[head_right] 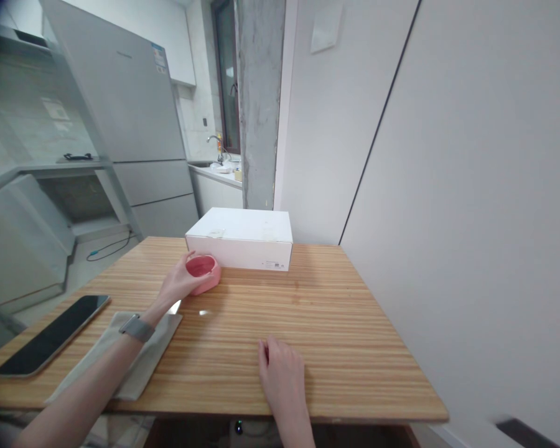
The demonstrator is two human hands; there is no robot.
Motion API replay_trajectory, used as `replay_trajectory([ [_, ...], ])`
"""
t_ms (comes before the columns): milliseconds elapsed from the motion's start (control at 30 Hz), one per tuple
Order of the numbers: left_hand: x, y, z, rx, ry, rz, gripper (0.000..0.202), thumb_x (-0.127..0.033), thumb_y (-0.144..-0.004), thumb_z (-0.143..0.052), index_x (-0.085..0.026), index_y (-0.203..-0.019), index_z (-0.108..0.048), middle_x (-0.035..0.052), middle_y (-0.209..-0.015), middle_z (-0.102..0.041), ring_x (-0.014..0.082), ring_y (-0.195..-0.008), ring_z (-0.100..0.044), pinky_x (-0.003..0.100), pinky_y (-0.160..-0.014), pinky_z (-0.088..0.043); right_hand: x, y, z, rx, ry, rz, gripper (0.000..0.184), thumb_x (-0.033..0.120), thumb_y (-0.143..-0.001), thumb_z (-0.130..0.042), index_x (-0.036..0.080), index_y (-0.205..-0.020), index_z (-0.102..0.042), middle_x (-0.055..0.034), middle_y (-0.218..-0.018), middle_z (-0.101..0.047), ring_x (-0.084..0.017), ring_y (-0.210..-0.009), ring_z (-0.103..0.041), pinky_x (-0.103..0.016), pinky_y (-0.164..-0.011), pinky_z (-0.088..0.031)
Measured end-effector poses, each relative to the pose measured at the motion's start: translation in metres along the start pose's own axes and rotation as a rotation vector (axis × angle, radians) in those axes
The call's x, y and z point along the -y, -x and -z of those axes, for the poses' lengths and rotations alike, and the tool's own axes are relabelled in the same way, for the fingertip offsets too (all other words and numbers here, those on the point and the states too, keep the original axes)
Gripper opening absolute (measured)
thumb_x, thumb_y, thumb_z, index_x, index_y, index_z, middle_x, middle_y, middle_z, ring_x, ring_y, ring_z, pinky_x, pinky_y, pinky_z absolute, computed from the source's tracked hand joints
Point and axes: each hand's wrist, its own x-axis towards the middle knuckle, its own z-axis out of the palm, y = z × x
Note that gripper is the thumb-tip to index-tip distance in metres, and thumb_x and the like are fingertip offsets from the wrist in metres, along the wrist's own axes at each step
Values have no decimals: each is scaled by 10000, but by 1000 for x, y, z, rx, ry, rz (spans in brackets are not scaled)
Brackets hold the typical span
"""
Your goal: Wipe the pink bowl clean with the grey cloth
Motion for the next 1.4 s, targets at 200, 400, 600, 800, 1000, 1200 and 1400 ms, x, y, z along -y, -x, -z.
replay_trajectory([
  [200,-50,19,-35,90,219,-149,723,-400,-623,-738,-228,-1266,-457,55,-1104,-659,215,-1006,-622,334,-895,-465,0,1,2,-5,-9,2,307,278,-942,-405,210,-670,-531,5,-598,-641,-143,-548,-602,-264,-535,-242],
  [400,-76,31,-56,155,169,-136,685,-428,-586,-753,-241,-1201,-516,70,-1081,-647,251,-1007,-607,364,-894,-455,1,1,2,10,-25,-16,278,271,-933,-424,215,-682,-530,4,-621,-649,-155,-576,-606,-270,-544,-233],
  [600,-77,32,-57,147,146,-210,1015,-508,-566,-739,-154,-1399,-281,168,-1286,-499,315,-1211,-473,426,-987,-387,1,2,2,12,-39,-20,271,263,-933,-420,217,-687,-524,1,-626,-639,-167,-583,-605,-273,-547,-236],
  [800,-35,76,-26,148,-214,-398,669,-475,-778,-566,-165,-1346,-393,169,-1392,-430,337,-1326,-341,510,-1058,-294,1,4,1,-26,-81,24,292,269,-939,-398,214,-681,-524,-10,-636,-633,-172,-585,-595,-265,-565,-265],
  [1000,38,177,24,-133,-587,-348,469,-395,-844,-459,-165,-1250,-505,158,-1314,-510,331,-1262,-415,497,-989,-374,-2,4,-3,-52,-100,32,319,292,-942,-388,213,-662,-518,-16,-615,-615,-169,-565,-576,-267,-563,-264],
  [1200,82,207,53,-119,-600,-454,283,-407,-818,-511,-246,-1028,-612,63,-1061,-668,247,-955,-605,392,-861,-441,14,6,4,26,-370,-6,352,351,-927,-405,200,-628,-512,-18,-607,-579,-153,-566,-522,-270,-572,-273],
  [1400,25,167,43,-57,-538,-304,158,-288,-845,-471,-220,-789,-602,23,-789,-654,199,-757,-613,307,-663,-438,50,14,13,214,-1432,-521,440,606,-738,-607,177,-645,-573,-36,-617,-623,-161,-593,-584,-268,-592,-434],
])
